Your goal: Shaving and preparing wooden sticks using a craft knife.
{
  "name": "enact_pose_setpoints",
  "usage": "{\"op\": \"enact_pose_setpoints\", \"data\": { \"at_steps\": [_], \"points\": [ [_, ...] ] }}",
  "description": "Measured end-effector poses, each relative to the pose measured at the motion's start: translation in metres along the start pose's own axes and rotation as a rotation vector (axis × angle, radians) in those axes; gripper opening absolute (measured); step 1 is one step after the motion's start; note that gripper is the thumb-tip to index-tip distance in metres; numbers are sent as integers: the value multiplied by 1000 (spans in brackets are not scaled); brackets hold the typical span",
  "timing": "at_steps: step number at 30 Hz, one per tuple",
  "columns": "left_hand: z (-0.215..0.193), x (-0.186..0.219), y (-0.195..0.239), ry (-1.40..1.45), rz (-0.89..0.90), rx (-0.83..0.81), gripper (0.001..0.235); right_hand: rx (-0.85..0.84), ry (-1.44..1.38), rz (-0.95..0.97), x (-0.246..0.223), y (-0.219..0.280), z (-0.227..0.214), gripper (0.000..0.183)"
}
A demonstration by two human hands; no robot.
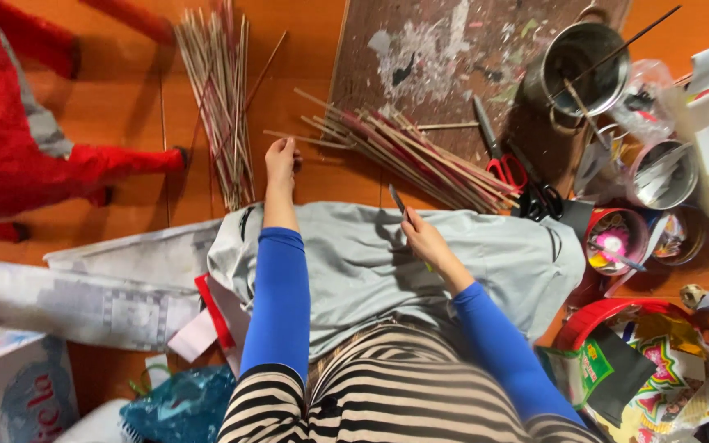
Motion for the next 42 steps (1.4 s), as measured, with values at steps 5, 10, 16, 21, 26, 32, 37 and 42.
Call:
{"op": "enact_pose_setpoints", "data": {
  "at_steps": [5,10,16,21,26,32,37,42],
  "points": [
    [11,1,-13,320,-7,178,12,18,40,123,20,-20,-13,20],
    [24,137,-5,11,353,191,9,-14,-203,11,60,-69,-25,24],
    [63,352,104,114,762,81,10,-83,-483,213,73,-65,-31,26],
    [126,365,227,-302,1020,-397,17,-379,-571,182,38,-18,-8,40],
    [143,292,276,-324,889,-450,18,-507,-674,-85,-78,108,5,53],
    [155,276,303,-388,940,-467,16,-650,-703,-277,-126,185,14,50],
    [153,277,309,-384,977,-455,16,-647,-659,-292,-126,194,16,48],
    [154,280,313,-402,1010,-460,16,-654,-636,-286,-123,195,17,52]
  ]
}}
Point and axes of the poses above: each hand's wrist, its own y-axis away from the middle knuckle, its own z-axis out of the palm, x = y × z, the point moved 9 cm from there along -y, towards the middle knuckle, and after that the axes turned 15 degrees about z, right-handed, at the moved point
